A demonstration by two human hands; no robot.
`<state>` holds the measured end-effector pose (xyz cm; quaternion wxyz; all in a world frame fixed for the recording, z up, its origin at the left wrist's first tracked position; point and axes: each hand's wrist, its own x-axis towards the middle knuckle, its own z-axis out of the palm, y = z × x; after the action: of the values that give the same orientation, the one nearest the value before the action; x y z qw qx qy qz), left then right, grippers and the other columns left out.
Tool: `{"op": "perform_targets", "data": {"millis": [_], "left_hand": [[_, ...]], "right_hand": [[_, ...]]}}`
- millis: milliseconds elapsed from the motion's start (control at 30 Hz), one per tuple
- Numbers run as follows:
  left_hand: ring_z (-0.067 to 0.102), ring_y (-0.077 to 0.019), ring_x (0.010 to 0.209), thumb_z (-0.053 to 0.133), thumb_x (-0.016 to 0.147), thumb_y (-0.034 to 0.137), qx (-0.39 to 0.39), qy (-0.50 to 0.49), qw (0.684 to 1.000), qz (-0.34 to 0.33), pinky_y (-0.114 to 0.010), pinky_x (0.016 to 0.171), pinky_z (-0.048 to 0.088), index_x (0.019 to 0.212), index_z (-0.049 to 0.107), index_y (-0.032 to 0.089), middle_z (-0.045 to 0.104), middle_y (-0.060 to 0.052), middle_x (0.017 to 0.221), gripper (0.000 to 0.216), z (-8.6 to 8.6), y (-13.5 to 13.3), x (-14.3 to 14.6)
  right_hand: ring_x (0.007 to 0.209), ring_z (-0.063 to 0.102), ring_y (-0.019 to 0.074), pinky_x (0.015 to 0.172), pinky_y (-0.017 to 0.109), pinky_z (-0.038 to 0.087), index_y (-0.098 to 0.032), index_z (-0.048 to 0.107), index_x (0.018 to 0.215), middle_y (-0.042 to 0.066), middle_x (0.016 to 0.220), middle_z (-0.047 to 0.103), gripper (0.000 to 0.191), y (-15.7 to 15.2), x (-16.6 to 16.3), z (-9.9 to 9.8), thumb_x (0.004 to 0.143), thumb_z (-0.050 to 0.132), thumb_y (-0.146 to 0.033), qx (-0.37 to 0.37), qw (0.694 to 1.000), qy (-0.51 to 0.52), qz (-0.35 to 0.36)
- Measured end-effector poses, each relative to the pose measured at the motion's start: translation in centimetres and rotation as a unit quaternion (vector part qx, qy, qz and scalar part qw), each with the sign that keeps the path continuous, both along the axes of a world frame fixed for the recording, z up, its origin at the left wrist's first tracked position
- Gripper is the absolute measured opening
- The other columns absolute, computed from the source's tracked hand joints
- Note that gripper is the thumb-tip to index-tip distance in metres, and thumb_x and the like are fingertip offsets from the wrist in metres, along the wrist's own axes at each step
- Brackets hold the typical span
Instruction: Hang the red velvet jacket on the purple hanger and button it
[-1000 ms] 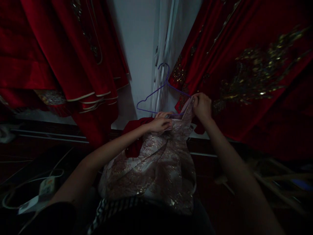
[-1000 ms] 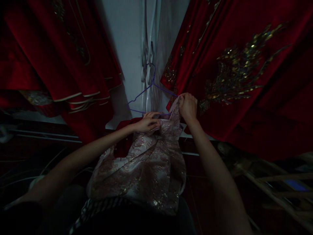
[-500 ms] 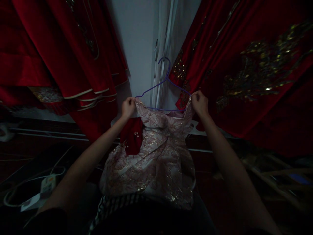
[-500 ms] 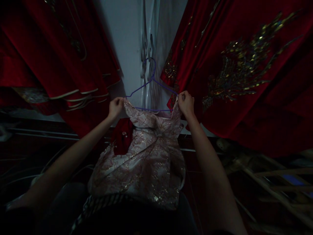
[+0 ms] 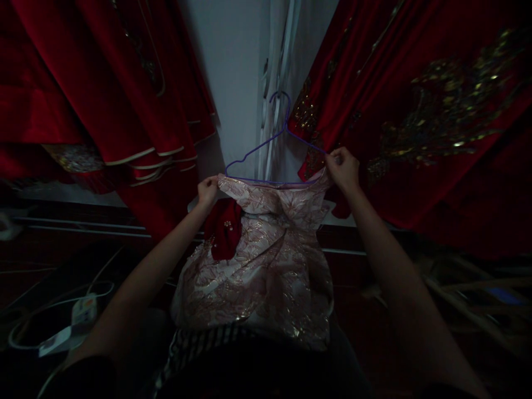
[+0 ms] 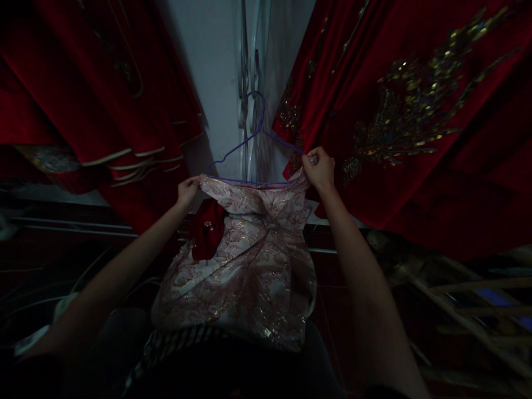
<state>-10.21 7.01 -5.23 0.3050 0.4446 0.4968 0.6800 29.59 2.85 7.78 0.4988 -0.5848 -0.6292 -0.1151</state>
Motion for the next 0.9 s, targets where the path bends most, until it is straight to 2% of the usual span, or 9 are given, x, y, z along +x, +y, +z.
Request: {"op": "perform_targets", "data": {"millis": [233,333,467,633,900], "left_hand": [[0.059,-0.0134,0.070,0.065,0.073,0.040,0.042,0.011,0.999,-0.024,-0.023,0.068,0.045,0.080,0.069,0.011,0.069,-0.007,0.080,0.030,3.6,0.9,1.1],[0.058,-0.0131,0.068,0.065,0.074,0.037,0.025,0.005,0.999,-0.027,-0.023,0.066,0.044,0.080,0.069,0.011,0.069,-0.007,0.078,0.027,4.4,0.9,1.3],[0.059,-0.0134,0.070,0.065,0.074,0.034,-0.019,-0.019,0.999,-0.025,-0.024,0.069,0.045,0.083,0.070,0.011,0.069,-0.007,0.080,0.026,3.2,-0.5,0.7],[0.061,-0.0148,0.076,0.066,0.072,0.032,-0.031,-0.022,0.999,-0.017,-0.026,0.075,0.047,0.083,0.070,0.011,0.071,-0.007,0.084,0.024,1.3,-2.1,-0.6],[0.062,-0.0142,0.076,0.063,0.073,0.030,-0.014,-0.024,0.999,-0.019,-0.025,0.075,0.048,0.085,0.071,0.012,0.071,-0.007,0.086,0.023,1.1,-2.0,-0.5]], "right_hand": [[0.071,0.059,0.0192,0.084,0.038,0.043,-0.022,0.049,0.074,0.001,0.073,0.061,0.021,-0.1,0.2,0.0,0.078,0.055,-0.042,0.004,1.000,0.013,0.016],[0.071,0.059,0.0197,0.085,0.039,0.043,-0.022,0.049,0.074,0.002,0.073,0.061,0.022,-0.4,0.2,0.2,0.078,0.056,-0.042,-0.005,1.000,0.020,0.013],[0.068,0.058,0.0198,0.082,0.040,0.044,-0.022,0.049,0.073,0.002,0.071,0.061,0.022,-0.4,0.1,0.1,0.077,0.056,-0.042,-0.001,1.000,0.025,0.014],[0.067,0.057,0.0203,0.081,0.041,0.045,-0.023,0.048,0.072,0.002,0.070,0.059,0.021,-0.1,0.0,-0.2,0.077,0.056,-0.042,0.007,1.000,0.025,0.003],[0.068,0.057,0.0205,0.079,0.041,0.046,-0.022,0.048,0.075,0.003,0.071,0.059,0.022,0.0,0.2,-0.3,0.077,0.055,-0.043,0.007,1.000,0.006,-0.005]]}}
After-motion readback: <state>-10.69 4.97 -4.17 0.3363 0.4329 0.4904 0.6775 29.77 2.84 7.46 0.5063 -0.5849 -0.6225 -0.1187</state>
